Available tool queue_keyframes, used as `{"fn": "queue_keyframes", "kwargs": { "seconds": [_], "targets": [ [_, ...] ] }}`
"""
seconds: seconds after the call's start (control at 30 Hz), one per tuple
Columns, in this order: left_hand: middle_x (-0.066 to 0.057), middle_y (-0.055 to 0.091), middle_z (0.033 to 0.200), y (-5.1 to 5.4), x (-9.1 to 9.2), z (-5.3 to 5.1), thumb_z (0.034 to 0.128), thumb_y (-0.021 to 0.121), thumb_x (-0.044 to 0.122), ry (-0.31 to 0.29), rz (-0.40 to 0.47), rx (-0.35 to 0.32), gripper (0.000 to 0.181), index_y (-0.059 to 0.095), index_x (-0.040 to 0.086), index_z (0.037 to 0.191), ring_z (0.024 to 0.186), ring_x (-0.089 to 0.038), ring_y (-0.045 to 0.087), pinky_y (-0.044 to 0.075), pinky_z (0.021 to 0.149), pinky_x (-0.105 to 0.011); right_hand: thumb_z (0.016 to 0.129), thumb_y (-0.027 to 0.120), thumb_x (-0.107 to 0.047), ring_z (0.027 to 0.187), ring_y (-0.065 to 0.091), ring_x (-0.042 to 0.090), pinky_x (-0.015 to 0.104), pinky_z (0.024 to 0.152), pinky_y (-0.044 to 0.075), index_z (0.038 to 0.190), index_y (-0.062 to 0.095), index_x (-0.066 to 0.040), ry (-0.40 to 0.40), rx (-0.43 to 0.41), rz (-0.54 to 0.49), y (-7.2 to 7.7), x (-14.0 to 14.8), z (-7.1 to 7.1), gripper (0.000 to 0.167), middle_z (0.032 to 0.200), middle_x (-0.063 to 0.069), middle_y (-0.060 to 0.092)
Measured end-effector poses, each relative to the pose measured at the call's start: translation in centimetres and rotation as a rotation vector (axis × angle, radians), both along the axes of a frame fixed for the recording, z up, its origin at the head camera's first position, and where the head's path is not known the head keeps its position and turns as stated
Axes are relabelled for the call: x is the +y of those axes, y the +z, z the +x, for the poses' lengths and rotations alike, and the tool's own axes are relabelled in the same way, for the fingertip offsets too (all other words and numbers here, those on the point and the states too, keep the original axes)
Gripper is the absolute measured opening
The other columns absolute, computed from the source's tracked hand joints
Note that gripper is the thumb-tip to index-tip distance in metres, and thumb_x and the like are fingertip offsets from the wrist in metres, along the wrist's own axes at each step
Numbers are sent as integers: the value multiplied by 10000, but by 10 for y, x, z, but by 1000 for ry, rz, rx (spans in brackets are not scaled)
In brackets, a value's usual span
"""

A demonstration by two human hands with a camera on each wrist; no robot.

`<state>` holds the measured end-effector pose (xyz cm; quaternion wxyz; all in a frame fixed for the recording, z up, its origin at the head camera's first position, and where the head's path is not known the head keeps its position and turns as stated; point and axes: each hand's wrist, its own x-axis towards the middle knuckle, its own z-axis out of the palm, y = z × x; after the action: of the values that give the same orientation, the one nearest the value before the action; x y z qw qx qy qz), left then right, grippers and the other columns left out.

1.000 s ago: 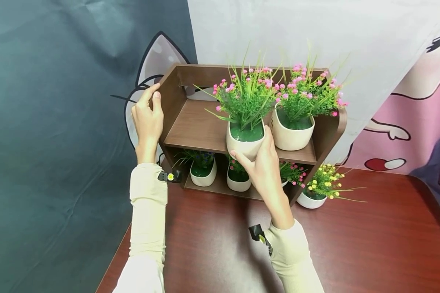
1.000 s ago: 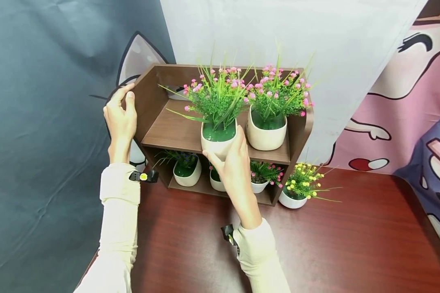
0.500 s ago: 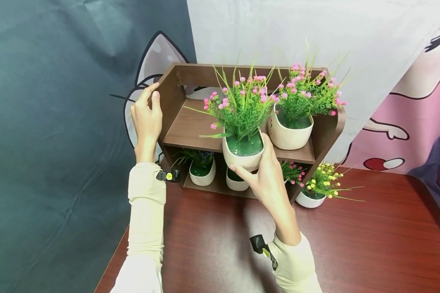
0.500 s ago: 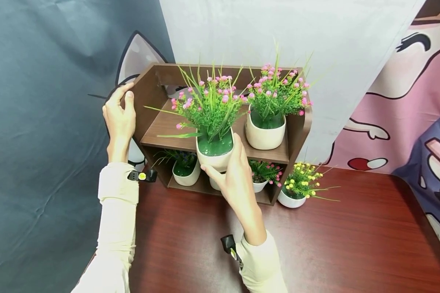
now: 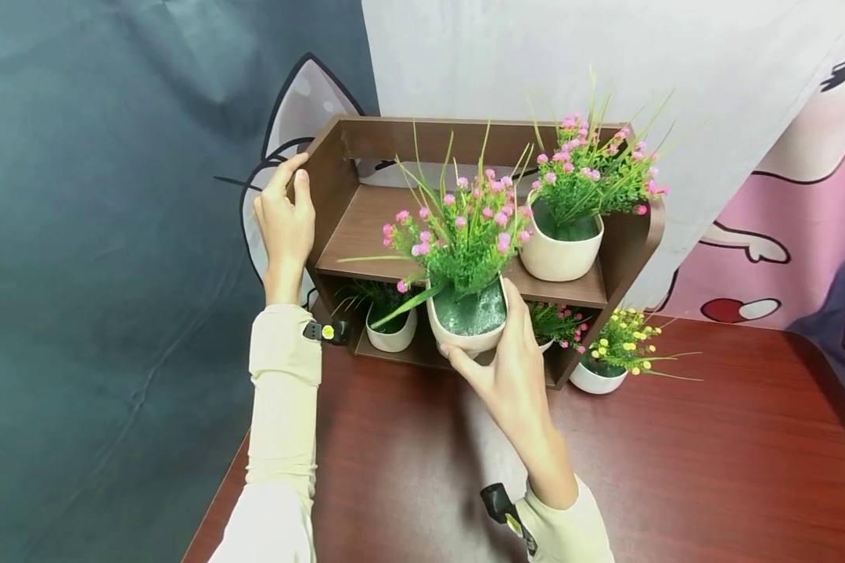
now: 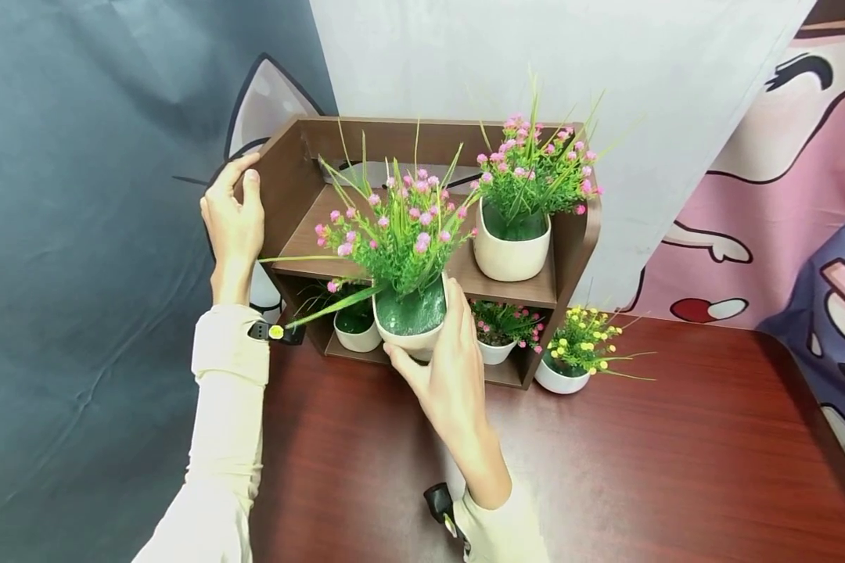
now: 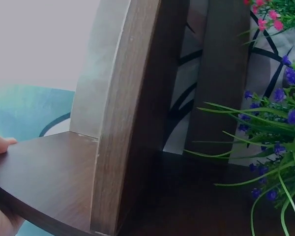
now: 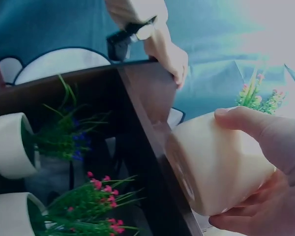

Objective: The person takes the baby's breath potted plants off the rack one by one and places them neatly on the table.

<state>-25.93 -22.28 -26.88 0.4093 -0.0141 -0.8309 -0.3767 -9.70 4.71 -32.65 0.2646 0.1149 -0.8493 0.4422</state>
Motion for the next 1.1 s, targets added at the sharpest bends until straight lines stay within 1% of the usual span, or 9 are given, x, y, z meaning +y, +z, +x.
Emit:
{"fn": "queue_keyframes", "kwargs": {
  "seconds": [0.17, 0.27, 0.4, 0.5, 0.67, 0.77, 0.83, 0.97, 1.1],
  "targets": [
    [35, 621, 1191, 0, 1, -2, 953, 495, 218, 1, 2, 12, 288, 665, 163, 1179, 992, -179, 599, 407, 873, -277, 631, 832, -255, 1150, 476, 269, 456, 892, 388, 1408, 306, -51, -25, 23, -1, -12, 4, 15, 960, 1318, 148, 458],
    [30, 622, 1189, -1, 2, -3, 952, 496, 219, -4, 7, 12, 289, 666, 154, 1176, 953, -171, 600, 406, 865, -268, 613, 841, -247, 1158, 477, 277, 462, 897, 393, 1410, 306, -62, -24, 18, 8, -22, 9, 26, 978, 1330, 149, 457],
    [33, 625, 1184, -1, 3, -3, 949, 502, 214, -2, 21, 9, 284, 669, 156, 1172, 950, -155, 598, 399, 867, -256, 594, 854, -250, 1156, 484, 278, 476, 892, 413, 1396, 318, -53, 1, -11, 30, -41, 11, 40, 984, 1336, 145, 452],
    [51, 626, 1181, 0, 2, -2, 948, 502, 213, 6, 33, 11, 282, 671, 168, 1170, 1016, -119, 584, 383, 887, -240, 590, 853, -261, 1151, 485, 256, 469, 893, 418, 1378, 332, -39, 24, -34, 39, -57, 11, 46, 970, 1323, 128, 453],
    [69, 623, 1184, -1, 3, -1, 951, 493, 219, 0, 35, 3, 287, 668, 178, 1176, 976, -129, 582, 375, 888, -233, 553, 856, -244, 1141, 481, 235, 453, 910, 406, 1362, 349, -25, 37, -72, 30, -84, 17, 55, 980, 1301, 108, 462],
    [75, 622, 1183, -1, 3, -1, 952, 496, 220, 2, 35, 1, 285, 668, 189, 1177, 904, -154, 577, 384, 872, -246, 529, 856, -212, 1138, 484, 244, 448, 913, 404, 1354, 356, -10, 27, -85, 37, -102, 24, 60, 985, 1306, 111, 461],
    [85, 623, 1180, -1, 2, 0, 950, 499, 219, 12, 39, 1, 283, 670, 199, 1175, 937, -143, 578, 380, 875, -249, 519, 855, -192, 1143, 480, 245, 404, 928, 392, 1350, 356, -2, 25, -91, 48, -114, 30, 65, 988, 1316, 112, 454],
    [89, 626, 1175, -1, 1, 0, 948, 500, 225, 19, 43, 1, 285, 671, 199, 1173, 999, -143, 572, 366, 885, -252, 499, 860, -152, 1138, 473, 243, 204, 984, 293, 1350, 360, 2, 23, -103, 58, -141, 46, 75, 999, 1309, 123, 451],
    [74, 626, 1181, -3, 1, -1, 952, 488, 248, 6, 42, 3, 298, 666, 181, 1181, 1065, -147, 551, 345, 906, -254, 475, 871, -118, 1099, 483, 245, 85, 951, 227, 1350, 363, 14, 1, -115, 55, -166, 68, 88, 1020, 1276, 146, 470]
  ]
}}
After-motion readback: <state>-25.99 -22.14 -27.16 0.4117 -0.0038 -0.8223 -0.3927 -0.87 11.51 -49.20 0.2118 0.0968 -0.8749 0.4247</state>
